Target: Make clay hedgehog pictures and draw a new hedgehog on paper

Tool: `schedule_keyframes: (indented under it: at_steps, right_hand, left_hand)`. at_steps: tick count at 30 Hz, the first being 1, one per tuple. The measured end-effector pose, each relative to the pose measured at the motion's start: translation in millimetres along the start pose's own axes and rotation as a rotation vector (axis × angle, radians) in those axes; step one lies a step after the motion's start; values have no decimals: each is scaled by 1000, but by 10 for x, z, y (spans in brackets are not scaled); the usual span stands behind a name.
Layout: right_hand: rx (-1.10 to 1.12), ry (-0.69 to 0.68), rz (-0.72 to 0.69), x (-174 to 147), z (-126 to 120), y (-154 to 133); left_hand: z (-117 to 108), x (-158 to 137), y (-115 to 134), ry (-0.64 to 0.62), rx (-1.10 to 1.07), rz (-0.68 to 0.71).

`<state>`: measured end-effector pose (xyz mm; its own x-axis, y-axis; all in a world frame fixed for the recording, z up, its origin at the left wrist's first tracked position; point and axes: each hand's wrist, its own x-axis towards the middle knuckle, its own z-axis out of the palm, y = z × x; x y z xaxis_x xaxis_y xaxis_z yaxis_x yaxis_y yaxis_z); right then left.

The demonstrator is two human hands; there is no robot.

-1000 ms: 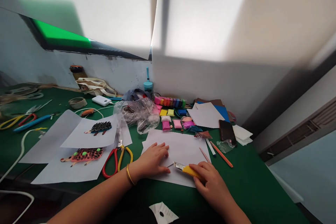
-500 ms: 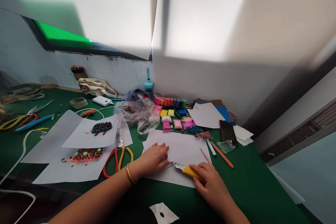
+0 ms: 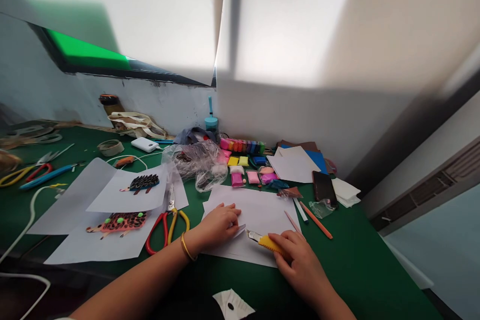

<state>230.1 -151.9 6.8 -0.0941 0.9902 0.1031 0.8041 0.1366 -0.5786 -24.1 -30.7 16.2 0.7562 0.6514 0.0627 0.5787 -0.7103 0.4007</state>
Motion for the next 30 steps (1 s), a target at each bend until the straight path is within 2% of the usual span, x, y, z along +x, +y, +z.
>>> schedule_keyframes:
  at_steps: [4,9,13,18,21,24,30]
  right_hand:
    - [-54,16,-55,32,3,-100]
    - [-223,16,-137,50,-17,-169]
    - [-308,23,-162,39,-13,-190]
    - [-299,33,-152,47,38,-157]
    - [-271,25,-141,65,53,-106]
    - [-245,27,-154,89,60,-60]
    - [-268,36,-244,122,113,15]
  left_hand:
    - [8,-8,6,8,-7,-1]
    - [-36,-41,30,-24,-38,-19]
    - [-18,-78,37,26,-45,-32]
    - [90,-132,27,83,119,-8]
    - [146,-151,5,117,205,-60]
    - [189,-147,-31,67,198,-117]
    - [248,-136,-50,30,212,-117]
